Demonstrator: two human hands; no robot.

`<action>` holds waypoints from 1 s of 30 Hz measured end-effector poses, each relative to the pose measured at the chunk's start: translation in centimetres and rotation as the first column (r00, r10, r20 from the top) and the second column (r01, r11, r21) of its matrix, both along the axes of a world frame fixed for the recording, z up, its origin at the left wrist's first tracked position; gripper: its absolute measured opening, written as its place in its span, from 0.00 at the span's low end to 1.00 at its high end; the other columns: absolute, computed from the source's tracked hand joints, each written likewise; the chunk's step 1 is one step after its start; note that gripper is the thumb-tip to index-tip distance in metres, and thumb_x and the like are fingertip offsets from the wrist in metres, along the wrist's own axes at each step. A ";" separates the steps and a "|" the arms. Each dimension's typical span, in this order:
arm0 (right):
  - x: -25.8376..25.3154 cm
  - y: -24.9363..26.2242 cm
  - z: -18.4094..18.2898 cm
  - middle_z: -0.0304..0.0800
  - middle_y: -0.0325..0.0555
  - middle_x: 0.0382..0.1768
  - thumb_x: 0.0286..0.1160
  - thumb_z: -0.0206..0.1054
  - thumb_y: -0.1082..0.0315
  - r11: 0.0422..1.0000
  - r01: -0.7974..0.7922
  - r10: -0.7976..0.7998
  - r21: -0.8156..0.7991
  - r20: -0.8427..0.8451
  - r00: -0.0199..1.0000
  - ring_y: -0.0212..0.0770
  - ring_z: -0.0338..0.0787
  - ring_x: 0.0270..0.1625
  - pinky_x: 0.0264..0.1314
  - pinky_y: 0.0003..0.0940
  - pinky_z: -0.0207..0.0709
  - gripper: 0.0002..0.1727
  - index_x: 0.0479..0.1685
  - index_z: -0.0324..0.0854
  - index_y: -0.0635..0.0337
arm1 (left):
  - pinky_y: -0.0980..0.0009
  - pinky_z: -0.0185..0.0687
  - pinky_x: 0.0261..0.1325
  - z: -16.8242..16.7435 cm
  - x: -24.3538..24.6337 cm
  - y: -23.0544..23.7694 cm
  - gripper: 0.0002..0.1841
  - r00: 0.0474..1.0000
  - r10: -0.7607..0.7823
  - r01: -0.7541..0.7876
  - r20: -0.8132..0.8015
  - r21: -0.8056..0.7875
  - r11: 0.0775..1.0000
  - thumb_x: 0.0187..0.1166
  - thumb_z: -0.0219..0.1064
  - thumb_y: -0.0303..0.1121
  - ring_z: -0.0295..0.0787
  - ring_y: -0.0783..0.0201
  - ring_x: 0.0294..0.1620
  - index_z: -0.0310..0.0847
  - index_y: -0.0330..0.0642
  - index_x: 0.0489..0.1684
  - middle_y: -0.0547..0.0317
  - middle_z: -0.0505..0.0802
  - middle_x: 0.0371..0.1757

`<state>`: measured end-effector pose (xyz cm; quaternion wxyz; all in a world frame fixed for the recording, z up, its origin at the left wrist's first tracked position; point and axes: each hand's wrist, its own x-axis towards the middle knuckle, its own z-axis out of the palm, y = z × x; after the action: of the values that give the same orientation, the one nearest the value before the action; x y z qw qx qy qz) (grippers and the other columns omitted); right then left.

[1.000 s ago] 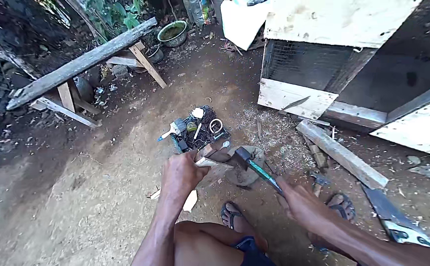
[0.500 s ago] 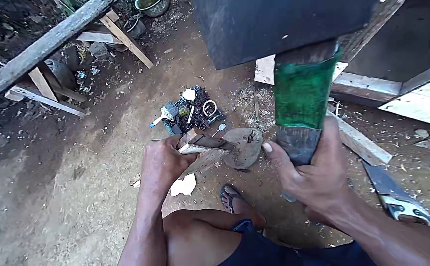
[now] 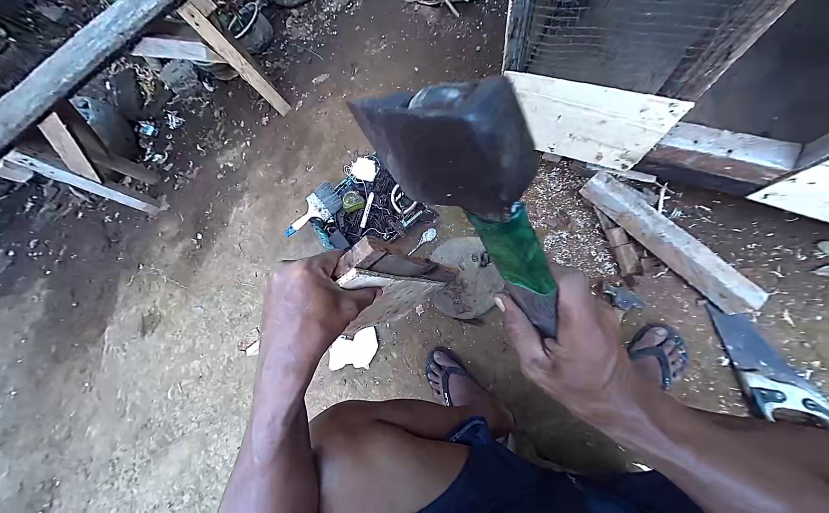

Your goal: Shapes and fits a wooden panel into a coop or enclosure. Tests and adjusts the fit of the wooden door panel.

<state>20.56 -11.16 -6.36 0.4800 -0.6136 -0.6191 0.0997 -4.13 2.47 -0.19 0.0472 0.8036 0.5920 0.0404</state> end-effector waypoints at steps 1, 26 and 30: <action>-0.5 0.1 -1.1 0.90 0.44 0.33 0.82 0.68 0.61 0.998 0.016 -0.014 0.053 -0.033 0.999 0.29 0.90 0.32 0.35 0.24 0.86 0.18 0.61 0.76 0.65 | 0.44 0.73 0.25 0.0 0.1 0.0 0.21 1.000 0.005 -0.005 -0.002 -0.001 1.000 0.50 0.90 0.50 0.83 0.54 0.20 0.83 0.50 0.22 0.59 0.84 0.16; 2.7 0.6 -7.6 0.87 0.48 0.28 0.83 0.60 0.57 0.623 -0.143 0.283 -0.769 0.051 0.958 0.52 0.92 0.32 0.37 0.52 0.85 0.19 0.68 0.73 0.53 | 0.46 0.72 0.23 0.2 0.7 0.5 0.18 0.999 -0.034 0.035 -0.039 0.029 0.999 0.51 0.88 0.49 0.83 0.54 0.19 0.83 0.53 0.22 0.61 0.83 0.15; 1.8 -0.7 -6.0 0.86 0.38 0.24 0.82 0.62 0.54 0.888 -0.042 0.078 -0.458 0.061 0.995 0.34 0.87 0.23 0.26 0.34 0.82 0.18 0.59 0.78 0.57 | 0.47 0.69 0.22 0.0 0.4 0.5 0.18 0.999 -0.034 0.034 -0.023 0.013 0.999 0.51 0.88 0.47 0.80 0.54 0.17 0.82 0.52 0.22 0.61 0.81 0.14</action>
<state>22.33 -11.83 -12.38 0.2948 -0.6931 -0.6152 0.2330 -3.72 2.96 -0.18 0.0358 0.8143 0.5784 0.0341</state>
